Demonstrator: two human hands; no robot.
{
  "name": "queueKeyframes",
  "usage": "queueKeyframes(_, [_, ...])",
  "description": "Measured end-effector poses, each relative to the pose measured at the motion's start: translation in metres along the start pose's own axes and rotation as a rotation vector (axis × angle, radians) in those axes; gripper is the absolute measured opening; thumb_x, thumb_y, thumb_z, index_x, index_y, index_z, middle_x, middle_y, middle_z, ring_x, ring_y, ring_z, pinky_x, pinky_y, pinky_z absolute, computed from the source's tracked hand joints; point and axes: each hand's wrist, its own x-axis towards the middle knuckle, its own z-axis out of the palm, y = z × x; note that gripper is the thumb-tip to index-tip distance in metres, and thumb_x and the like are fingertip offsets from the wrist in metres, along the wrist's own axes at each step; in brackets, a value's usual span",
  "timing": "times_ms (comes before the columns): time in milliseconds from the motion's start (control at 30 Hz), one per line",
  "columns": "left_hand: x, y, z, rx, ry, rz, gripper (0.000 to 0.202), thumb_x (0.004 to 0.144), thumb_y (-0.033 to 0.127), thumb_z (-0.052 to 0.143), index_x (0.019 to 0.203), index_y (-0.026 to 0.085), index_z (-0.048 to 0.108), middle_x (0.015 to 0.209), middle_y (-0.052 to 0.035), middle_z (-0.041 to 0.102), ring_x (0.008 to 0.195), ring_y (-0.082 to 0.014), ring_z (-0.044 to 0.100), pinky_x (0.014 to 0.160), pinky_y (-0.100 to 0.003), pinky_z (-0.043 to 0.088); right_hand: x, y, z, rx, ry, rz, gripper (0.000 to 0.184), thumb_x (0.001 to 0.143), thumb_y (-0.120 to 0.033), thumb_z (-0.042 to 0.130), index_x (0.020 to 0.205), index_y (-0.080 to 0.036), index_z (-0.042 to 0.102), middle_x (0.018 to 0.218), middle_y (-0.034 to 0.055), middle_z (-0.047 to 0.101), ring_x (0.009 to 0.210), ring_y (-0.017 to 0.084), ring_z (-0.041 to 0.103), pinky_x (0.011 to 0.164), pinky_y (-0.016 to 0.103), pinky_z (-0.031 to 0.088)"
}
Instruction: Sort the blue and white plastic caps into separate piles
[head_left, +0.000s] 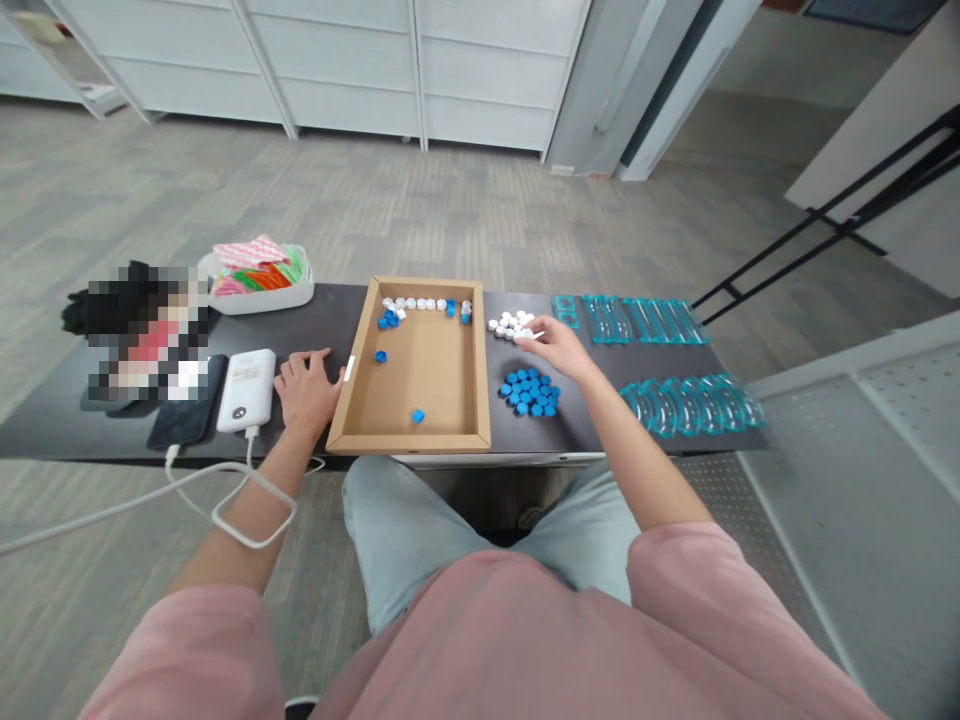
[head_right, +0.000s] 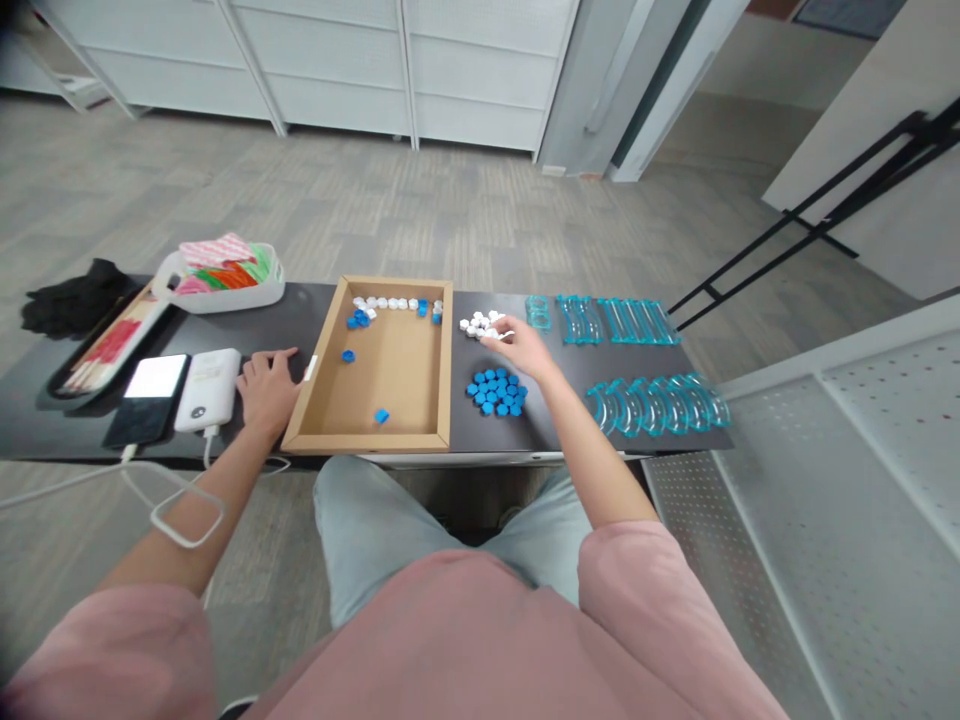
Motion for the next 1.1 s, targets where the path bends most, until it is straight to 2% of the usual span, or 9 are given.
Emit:
queueKeyframes(100, [0.001, 0.003, 0.001, 0.018, 0.002, -0.029, 0.062, 0.113, 0.035, 0.035, 0.165, 0.008, 0.054, 0.158, -0.0279, 0.051, 0.148, -0.0433, 0.05, 0.123, -0.054, 0.039, -0.015, 0.036, -0.029, 0.145, 0.129, 0.133, 0.042, 0.071, -0.042, 0.092, 0.093, -0.027, 0.059, 0.097, 0.0037, 0.078, 0.082, 0.022, 0.076, 0.078, 0.036, 0.062])
queueKeyframes(233, [0.003, 0.004, 0.004, 0.031, 0.006, -0.04, 0.061, 0.114, 0.036, 0.035, 0.165, 0.009, 0.054, 0.158, -0.0277, 0.051, 0.147, -0.0426, 0.05, 0.123, -0.054, 0.04, -0.027, 0.066, -0.043, 0.134, 0.193, 0.197, 0.045, 0.073, -0.045, 0.093, 0.091, -0.029, 0.054, 0.087, 0.0022, 0.075, 0.071, 0.02, 0.071, 0.069, 0.035, 0.058])
queueKeyframes(333, [0.003, 0.006, 0.004, 0.037, -0.005, -0.063, 0.063, 0.114, 0.039, 0.034, 0.166, 0.009, 0.053, 0.158, -0.0267, 0.05, 0.148, -0.0431, 0.049, 0.123, -0.054, 0.039, -0.025, 0.072, -0.043, -0.056, 0.21, 0.144, 0.039, 0.078, -0.046, 0.091, 0.091, -0.027, 0.06, 0.084, 0.0007, 0.074, 0.069, 0.02, 0.066, 0.066, 0.034, 0.053])
queueKeyframes(467, [0.004, 0.008, 0.003, 0.045, -0.025, -0.069, 0.065, 0.114, 0.04, 0.031, 0.167, 0.009, 0.052, 0.159, -0.0264, 0.049, 0.148, -0.0437, 0.048, 0.124, -0.053, 0.039, -0.011, 0.067, -0.038, -0.323, 0.177, 0.07, 0.03, 0.078, -0.038, 0.093, 0.092, -0.025, 0.07, 0.077, -0.0014, 0.072, 0.074, 0.021, 0.065, 0.075, 0.033, 0.051])
queueKeyframes(633, [0.005, 0.007, 0.005, 0.06, -0.023, -0.068, 0.067, 0.115, 0.044, 0.031, 0.168, 0.009, 0.051, 0.159, -0.0274, 0.049, 0.147, -0.0439, 0.048, 0.124, -0.054, 0.039, -0.002, 0.07, -0.032, -0.356, 0.135, 0.084, 0.032, 0.083, -0.037, 0.089, 0.107, -0.025, 0.072, 0.078, -0.0019, 0.071, 0.072, 0.022, 0.065, 0.076, 0.035, 0.052])
queueKeyframes(767, [0.007, 0.004, 0.009, 0.063, -0.015, -0.071, 0.065, 0.114, 0.043, 0.034, 0.167, 0.01, 0.052, 0.158, -0.0272, 0.05, 0.146, -0.0435, 0.049, 0.123, -0.055, 0.04, -0.01, 0.078, -0.028, -0.378, 0.168, 0.012, 0.05, 0.084, -0.041, 0.087, 0.127, -0.022, 0.07, 0.1, 0.0057, 0.075, 0.083, 0.025, 0.067, 0.085, 0.042, 0.058])
queueKeyframes(867, [0.008, 0.003, 0.011, 0.065, -0.008, -0.064, 0.065, 0.114, 0.043, 0.036, 0.167, 0.01, 0.052, 0.157, -0.0274, 0.05, 0.146, -0.0433, 0.049, 0.123, -0.055, 0.041, -0.016, 0.079, -0.024, -0.427, 0.185, -0.089, 0.06, 0.089, -0.045, 0.084, 0.141, -0.022, 0.066, 0.13, 0.0172, 0.07, 0.106, 0.032, 0.069, 0.1, 0.049, 0.06])
queueKeyframes(1000, [0.008, 0.003, 0.01, 0.067, -0.002, -0.056, 0.064, 0.114, 0.043, 0.036, 0.167, 0.009, 0.052, 0.157, -0.0279, 0.051, 0.145, -0.0434, 0.051, 0.122, -0.055, 0.041, -0.007, 0.075, -0.018, -0.545, 0.109, -0.199, 0.069, 0.098, -0.051, 0.076, 0.159, -0.025, 0.056, 0.16, 0.0214, 0.055, 0.15, 0.041, 0.053, 0.126, 0.059, 0.045])
queueKeyframes(1100, [0.008, 0.004, 0.009, 0.065, -0.002, -0.059, 0.064, 0.114, 0.042, 0.038, 0.166, 0.009, 0.053, 0.156, -0.0279, 0.051, 0.145, -0.0438, 0.051, 0.123, -0.055, 0.041, 0.01, 0.07, -0.011, -0.625, -0.008, -0.239, 0.082, 0.1, -0.055, 0.074, 0.169, -0.02, 0.048, 0.173, 0.0215, 0.046, 0.163, 0.043, 0.041, 0.133, 0.064, 0.036])
